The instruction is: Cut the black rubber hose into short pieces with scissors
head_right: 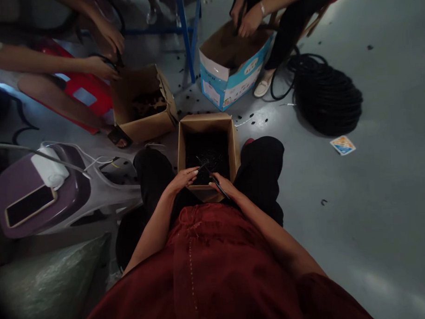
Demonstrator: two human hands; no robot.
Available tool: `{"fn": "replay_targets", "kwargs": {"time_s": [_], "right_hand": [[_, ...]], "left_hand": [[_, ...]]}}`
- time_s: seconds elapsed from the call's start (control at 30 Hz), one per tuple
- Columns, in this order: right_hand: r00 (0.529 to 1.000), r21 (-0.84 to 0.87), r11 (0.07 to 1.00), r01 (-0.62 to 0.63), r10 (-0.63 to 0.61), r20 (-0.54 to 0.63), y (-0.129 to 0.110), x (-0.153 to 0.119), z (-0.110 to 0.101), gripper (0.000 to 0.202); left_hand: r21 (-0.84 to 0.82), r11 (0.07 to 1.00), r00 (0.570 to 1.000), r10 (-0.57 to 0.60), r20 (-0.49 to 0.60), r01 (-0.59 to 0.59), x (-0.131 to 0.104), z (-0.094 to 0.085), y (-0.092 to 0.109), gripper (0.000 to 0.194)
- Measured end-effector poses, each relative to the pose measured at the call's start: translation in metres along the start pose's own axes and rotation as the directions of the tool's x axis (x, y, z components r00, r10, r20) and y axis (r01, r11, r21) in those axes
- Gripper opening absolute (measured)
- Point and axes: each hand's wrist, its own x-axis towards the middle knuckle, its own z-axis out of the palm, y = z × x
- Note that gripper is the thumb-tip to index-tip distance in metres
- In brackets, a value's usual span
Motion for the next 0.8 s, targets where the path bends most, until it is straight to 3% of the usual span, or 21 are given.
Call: {"fn": "replay_targets", "kwargs": {"time_s": [0.8], "right_hand": [[0.999,-0.074,0.997,0.029,-0.032,-0.043,0.0009,-0.0019,0.0031,0.031]], "left_hand": [[-0.069,0.997,0.999,-0.031,-0.026,0.029,-0.0002,0.0031,-0.0011,0.052]]}}
